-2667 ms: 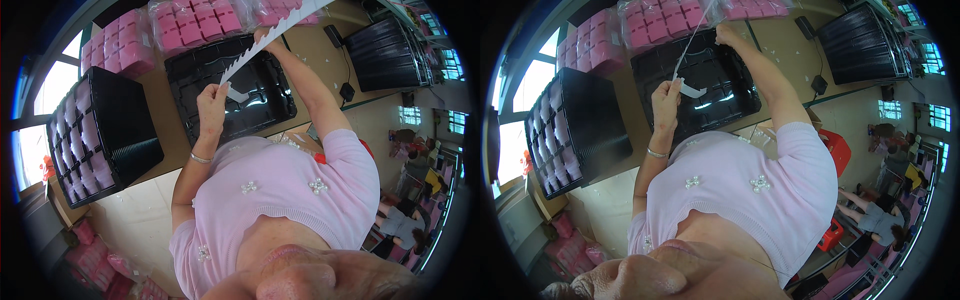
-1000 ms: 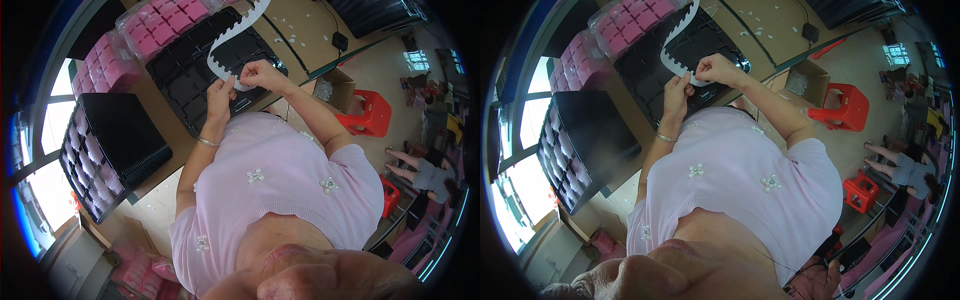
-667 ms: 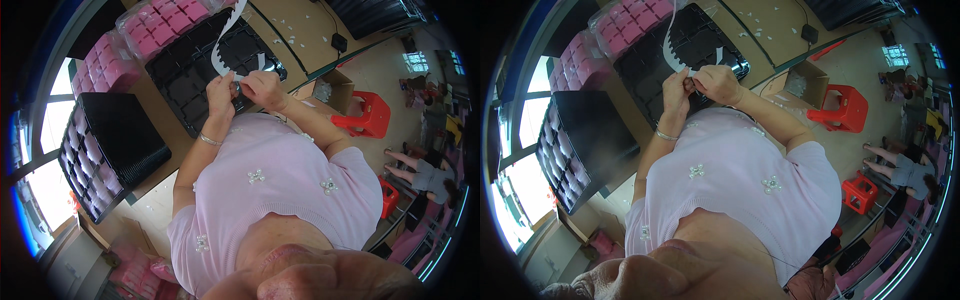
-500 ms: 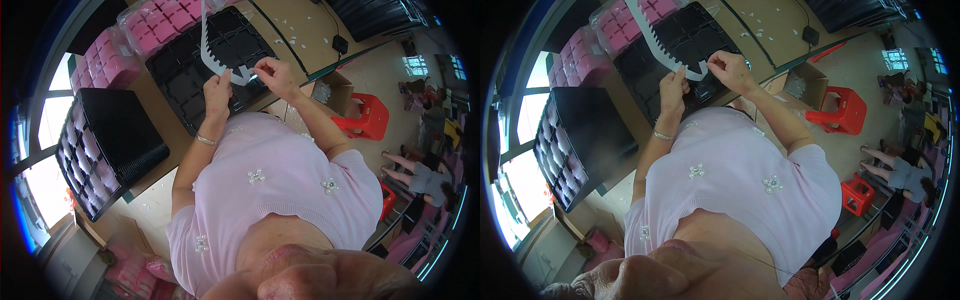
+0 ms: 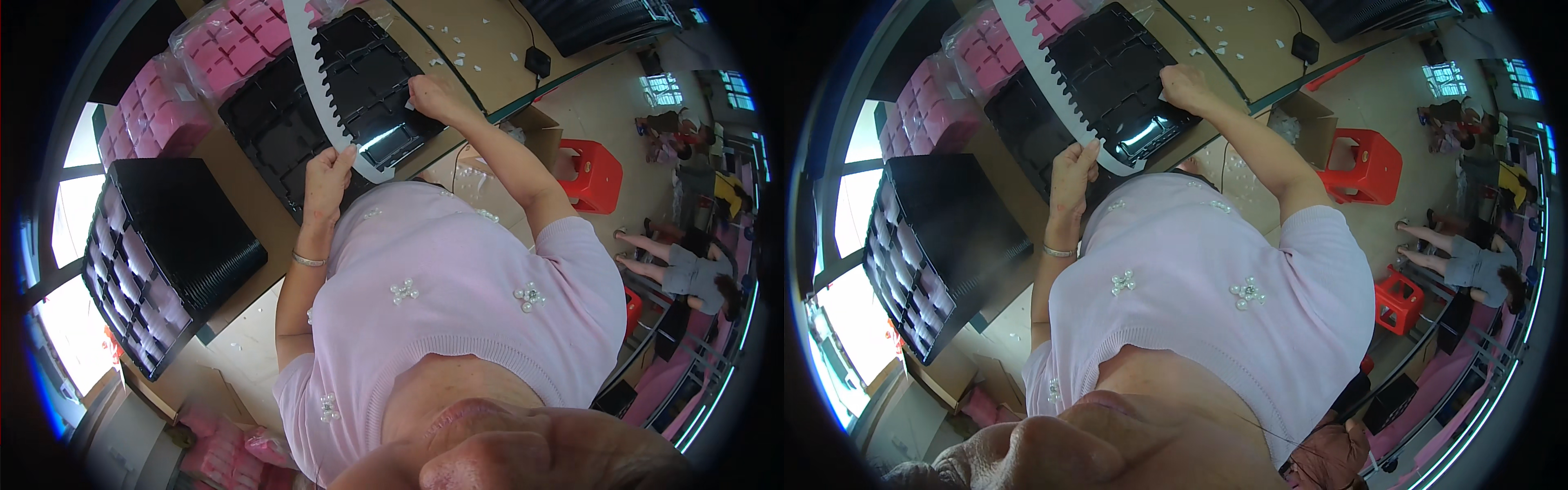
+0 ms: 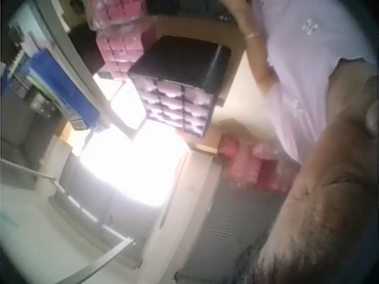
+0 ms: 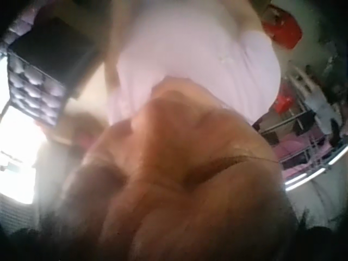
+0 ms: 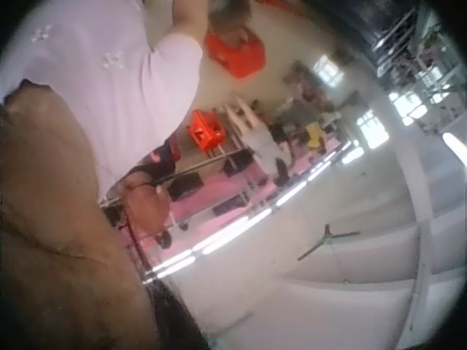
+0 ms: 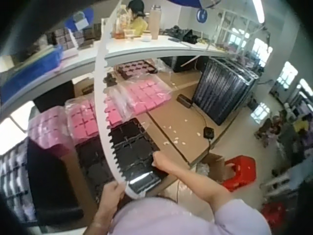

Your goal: The person applies adhesive strips onto black plastic trays, places pink foam inserts into the trays, and stacks the assembled trays onto a pile.

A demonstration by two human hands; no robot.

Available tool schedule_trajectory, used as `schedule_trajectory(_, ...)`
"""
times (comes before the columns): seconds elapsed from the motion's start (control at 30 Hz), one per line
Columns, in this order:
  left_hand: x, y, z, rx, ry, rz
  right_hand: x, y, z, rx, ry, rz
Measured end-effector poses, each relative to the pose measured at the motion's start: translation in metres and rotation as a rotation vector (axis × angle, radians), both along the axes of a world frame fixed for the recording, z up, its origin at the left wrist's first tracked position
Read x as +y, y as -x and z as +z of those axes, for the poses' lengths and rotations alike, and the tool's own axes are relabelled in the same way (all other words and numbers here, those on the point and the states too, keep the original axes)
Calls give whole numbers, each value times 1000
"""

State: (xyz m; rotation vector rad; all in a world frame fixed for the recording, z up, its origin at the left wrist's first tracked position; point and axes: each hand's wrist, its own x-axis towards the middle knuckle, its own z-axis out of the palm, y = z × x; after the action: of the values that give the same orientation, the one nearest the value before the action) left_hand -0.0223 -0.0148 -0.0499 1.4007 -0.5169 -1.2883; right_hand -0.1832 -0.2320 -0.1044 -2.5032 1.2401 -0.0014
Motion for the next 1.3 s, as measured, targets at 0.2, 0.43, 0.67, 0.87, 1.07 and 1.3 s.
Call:
schedule_trajectory(0.2,-1,-3,2,-66,5,8,-11,-1,5,78,-57,16)
schedule_trajectory(0.43,-3,-1,0,-37,28,45,-1,-9,10,81,6,66)
schedule_trajectory(0.67,-8,-4,-7,-141,60,88,20,34,-8,-158,360,650)
schedule_trajectory(0.87,-8,-10,-10,-44,63,150,32,28,4,-981,-931,-251)
schedule_trajectory(1.07,-12,-5,3,-28,136,159,56,-13,57,-1124,-1440,-31)
schedule_trajectory(1.3,-7,-5,9,-39,141,125,69,-48,90,-705,-1114,160)
